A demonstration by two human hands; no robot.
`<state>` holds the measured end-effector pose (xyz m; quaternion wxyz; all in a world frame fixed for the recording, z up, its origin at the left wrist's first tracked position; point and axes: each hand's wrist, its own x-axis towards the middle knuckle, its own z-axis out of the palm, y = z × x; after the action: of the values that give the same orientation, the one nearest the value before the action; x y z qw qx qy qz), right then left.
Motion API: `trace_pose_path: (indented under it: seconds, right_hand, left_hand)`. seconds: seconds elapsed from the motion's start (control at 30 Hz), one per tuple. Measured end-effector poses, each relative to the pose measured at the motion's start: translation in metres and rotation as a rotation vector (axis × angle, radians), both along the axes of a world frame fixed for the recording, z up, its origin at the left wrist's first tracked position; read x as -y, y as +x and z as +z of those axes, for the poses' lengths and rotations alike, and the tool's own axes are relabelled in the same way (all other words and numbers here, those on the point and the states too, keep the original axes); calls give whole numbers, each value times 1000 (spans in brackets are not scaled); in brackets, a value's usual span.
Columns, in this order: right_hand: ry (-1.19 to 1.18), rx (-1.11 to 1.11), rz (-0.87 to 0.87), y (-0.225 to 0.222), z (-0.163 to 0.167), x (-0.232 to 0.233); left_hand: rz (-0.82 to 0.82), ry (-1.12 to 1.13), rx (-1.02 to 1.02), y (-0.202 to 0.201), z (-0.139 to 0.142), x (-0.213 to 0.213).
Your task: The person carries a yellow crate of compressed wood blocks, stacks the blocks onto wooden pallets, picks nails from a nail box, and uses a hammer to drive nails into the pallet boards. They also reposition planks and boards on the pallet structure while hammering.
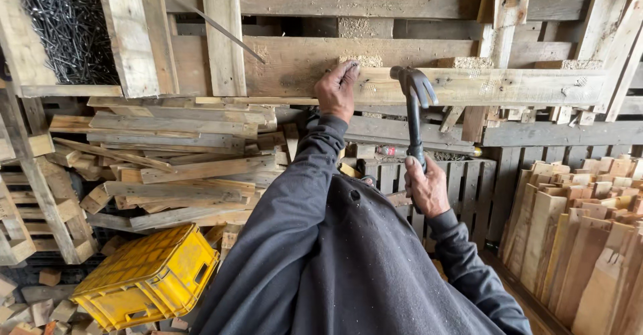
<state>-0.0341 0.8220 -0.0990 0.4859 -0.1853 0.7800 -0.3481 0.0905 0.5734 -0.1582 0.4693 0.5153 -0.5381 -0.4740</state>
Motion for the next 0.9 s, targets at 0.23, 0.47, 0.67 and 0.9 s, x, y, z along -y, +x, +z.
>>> trace_pose_path:
  seconds: [0.23, 0.47, 0.67, 0.9]
  right_hand:
    - [15, 66, 34, 15, 7, 11]
    - [-312, 23, 80, 16, 55, 18]
    - [-391, 47, 197, 12, 44, 49]
    - [-414, 13, -6, -15, 120, 78]
  left_hand:
    - [-64, -163, 148, 5, -3, -1]
    - [-130, -308, 263, 9, -3, -3]
    - [-136, -238, 273, 6, -6, -4]
    - [-10, 182, 15, 11, 0, 13]
